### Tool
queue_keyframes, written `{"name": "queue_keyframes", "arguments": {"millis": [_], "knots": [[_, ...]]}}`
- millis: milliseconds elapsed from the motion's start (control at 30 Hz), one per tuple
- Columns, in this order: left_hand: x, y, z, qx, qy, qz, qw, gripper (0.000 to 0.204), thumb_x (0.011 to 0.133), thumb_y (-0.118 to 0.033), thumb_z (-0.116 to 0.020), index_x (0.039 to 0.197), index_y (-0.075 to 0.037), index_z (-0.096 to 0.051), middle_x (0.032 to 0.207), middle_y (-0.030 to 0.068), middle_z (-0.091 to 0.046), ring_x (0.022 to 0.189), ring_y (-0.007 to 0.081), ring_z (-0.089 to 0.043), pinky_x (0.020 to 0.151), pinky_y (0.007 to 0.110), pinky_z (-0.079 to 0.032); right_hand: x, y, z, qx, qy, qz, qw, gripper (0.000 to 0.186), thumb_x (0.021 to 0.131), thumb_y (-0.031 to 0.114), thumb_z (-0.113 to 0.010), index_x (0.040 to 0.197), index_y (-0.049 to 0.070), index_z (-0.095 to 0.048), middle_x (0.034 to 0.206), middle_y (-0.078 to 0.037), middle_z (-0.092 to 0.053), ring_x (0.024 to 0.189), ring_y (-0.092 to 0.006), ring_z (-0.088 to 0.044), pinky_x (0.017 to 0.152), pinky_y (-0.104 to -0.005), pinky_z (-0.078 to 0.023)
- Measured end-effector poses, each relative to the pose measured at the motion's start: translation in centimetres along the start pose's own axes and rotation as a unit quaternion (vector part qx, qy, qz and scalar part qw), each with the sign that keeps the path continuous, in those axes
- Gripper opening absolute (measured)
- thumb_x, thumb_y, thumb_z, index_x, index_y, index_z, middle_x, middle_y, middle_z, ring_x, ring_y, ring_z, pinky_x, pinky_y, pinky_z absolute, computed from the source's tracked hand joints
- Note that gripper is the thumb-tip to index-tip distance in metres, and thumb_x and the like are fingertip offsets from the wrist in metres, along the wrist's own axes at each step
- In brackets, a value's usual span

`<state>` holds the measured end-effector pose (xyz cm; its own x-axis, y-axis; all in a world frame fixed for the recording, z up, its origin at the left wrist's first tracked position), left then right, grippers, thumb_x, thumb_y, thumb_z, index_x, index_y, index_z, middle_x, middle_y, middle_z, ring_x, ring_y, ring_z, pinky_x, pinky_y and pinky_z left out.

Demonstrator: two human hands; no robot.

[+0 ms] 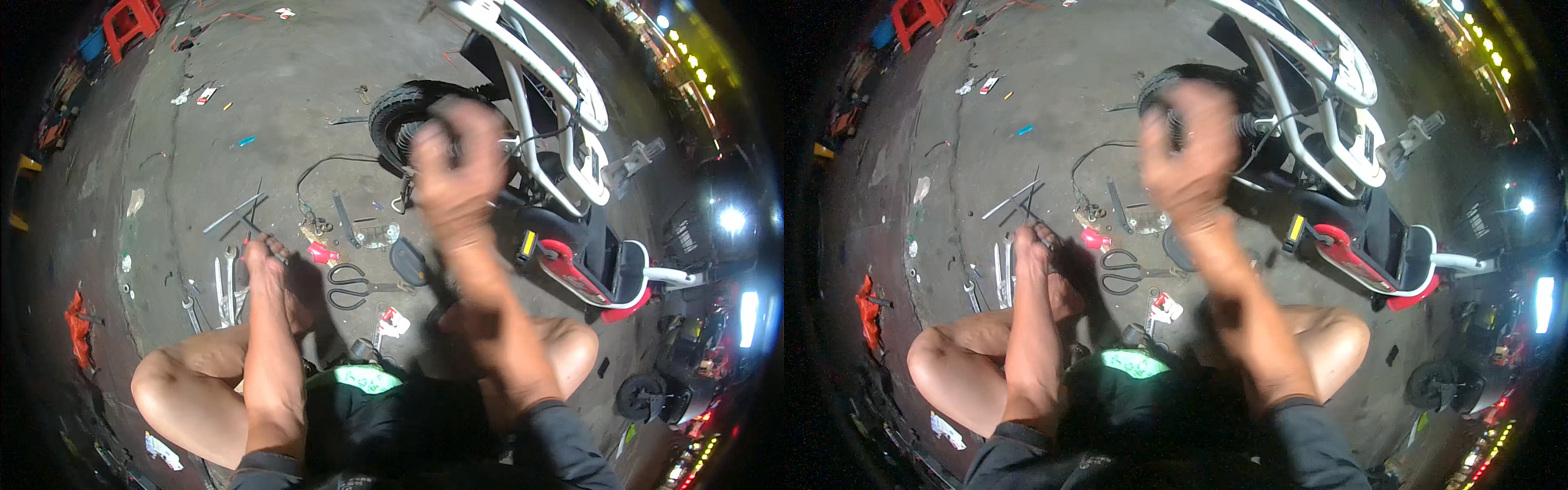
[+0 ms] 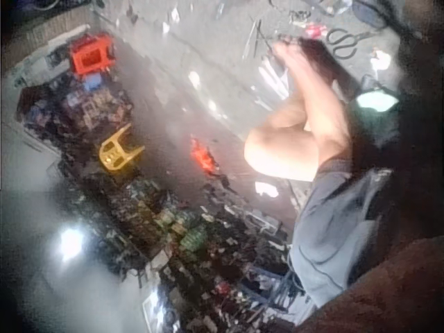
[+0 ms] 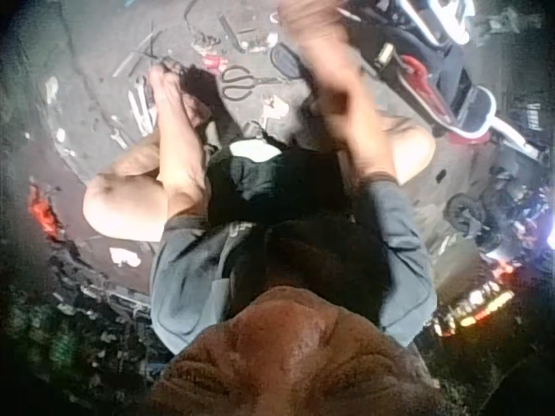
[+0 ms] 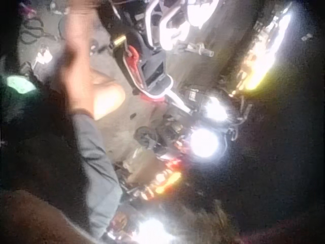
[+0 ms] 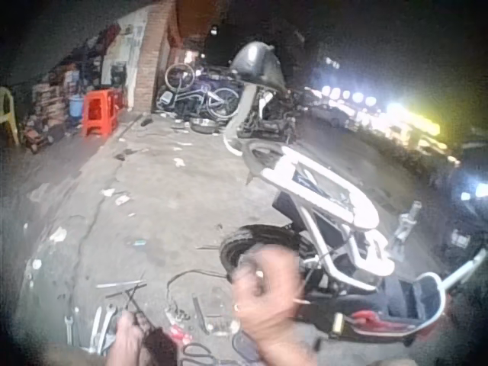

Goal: The person uses a screwdriver and a t-handle wrench to remove components and then detaches the rear wheel from the frame of a scooter.

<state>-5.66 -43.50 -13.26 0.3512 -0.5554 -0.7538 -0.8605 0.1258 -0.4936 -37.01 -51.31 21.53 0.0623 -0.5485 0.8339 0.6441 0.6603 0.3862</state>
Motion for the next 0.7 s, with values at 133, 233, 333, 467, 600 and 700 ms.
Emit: {"name": "queue_keyframes", "arguments": {"millis": [133, 233, 333, 467, 600, 700], "knots": [[0.6, -2.2, 2.3, 0.148, -0.196, -0.148, 0.958, 0.027, 0.09, -0.012, -0.046, 0.112, 0.002, -0.054, 0.078, 0.0125, -0.056, 0.068, 0.0261, -0.055, 0.057, 0.043, -0.044, 14.7, -1.2, 9.2, -0.081, -0.025, 0.035, 0.996, 0.044, 0.089, 0.036, -0.065, 0.117, 0.003, -0.061, 0.112, -0.017, -0.064, 0.104, -0.0295, -0.062, 0.091, -0.0387, -0.048], [-4.6, -3.5, -0.1, 0.462, -0.47, -0.311, 0.685, 0.048, 0.093, -0.024, -0.056, 0.125, 0.01, -0.051, 0.121, 0.0271, -0.056, 0.112, 0.0384, -0.056, 0.096, 0.05, -0.043, 19.9, -6.2, 8.9, -0.211, 0.108, -0.055, 0.97, 0.066, 0.09, 0.055, -0.056, 0.13, 0.003, -0.055, 0.125, -0.022, -0.058, 0.117, -0.035, -0.057, 0.099, -0.0443, -0.044], [-4.2, -2.1, -7.5, 0.269, -0.198, -0.449, 0.829, 0.044, 0.096, -0.025, -0.057, 0.123, 0.009, -0.055, 0.107, 0.0239, -0.062, 0.104, 0.0361, -0.06, 0.093, 0.043, -0.046, 18.9, -10.4, 5.7, -0.208, 0.22, -0.079, 0.95, 0.069, 0.092, 0.057, -0.05, 0.135, 0.003, -0.052, 0.131, -0.023, -0.056, 0.123, -0.0335, -0.051, 0.105, -0.0401, -0.038], [-1.8, -0.2, -19.0, 0.18, -0.036, -0.451, 0.874, 0.034, 0.098, -0.025, -0.056, 0.114, 0.005, -0.061, 0.097, 0.0174, -0.066, 0.095, 0.0286, -0.061, 0.087, 0.036, -0.047, 16.3, -13.5, 4.4, -0.105, 0.301, -0.19, 0.928, 0.052, 0.096, 0.043, -0.051, 0.123, 0.0, -0.06, 0.114, -0.013, -0.061, 0.108, -0.0195, -0.054, 0.097, -0.0314, -0.039], [-2.9, 2.6, -32.0, 0.091, 0.028, -0.561, 0.822, 0.026, 0.096, -0.022, -0.058, 0.107, 0.0, -0.064, 0.097, 0.0162, -0.066, 0.097, 0.0294, -0.06, 0.086, 0.038, -0.047, 16.4, -13.9, 5.2, -0.15, 0.349, -0.214, 0.9, 0.051, 0.097, 0.041, -0.046, 0.118, -0.004, -0.06, 0.106, -0.011, -0.062, 0.101, -0.0192, -0.055, 0.091, -0.0301, -0.041], [-0.5, 4.4, -41.2, 0.259, 0.116, -0.522, 0.804, 0.032, 0.092, -0.031, -0.062, 0.105, -0.001, -0.065, 0.097, 0.0189, -0.066, 0.103, 0.039, -0.059, 0.089, 0.043, -0.047, 16.5, -13.7, 5.7, -0.197, 0.337, -0.19, 0.901, 0.065, 0.096, 0.051, -0.043, 0.118, -0.008, -0.058, 0.106, -0.013, -0.062, 0.104, -0.0215, -0.055, 0.093, -0.0336, -0.041]]}}
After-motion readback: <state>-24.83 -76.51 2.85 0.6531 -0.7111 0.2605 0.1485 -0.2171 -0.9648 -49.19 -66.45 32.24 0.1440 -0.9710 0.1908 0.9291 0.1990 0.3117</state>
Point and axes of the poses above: each hand's wrist, its own x-axis towards the middle knuckle, its own z-axis out of the back of the hand, y = z × x, the point moved 6 cm from there along x, towards the middle knuckle
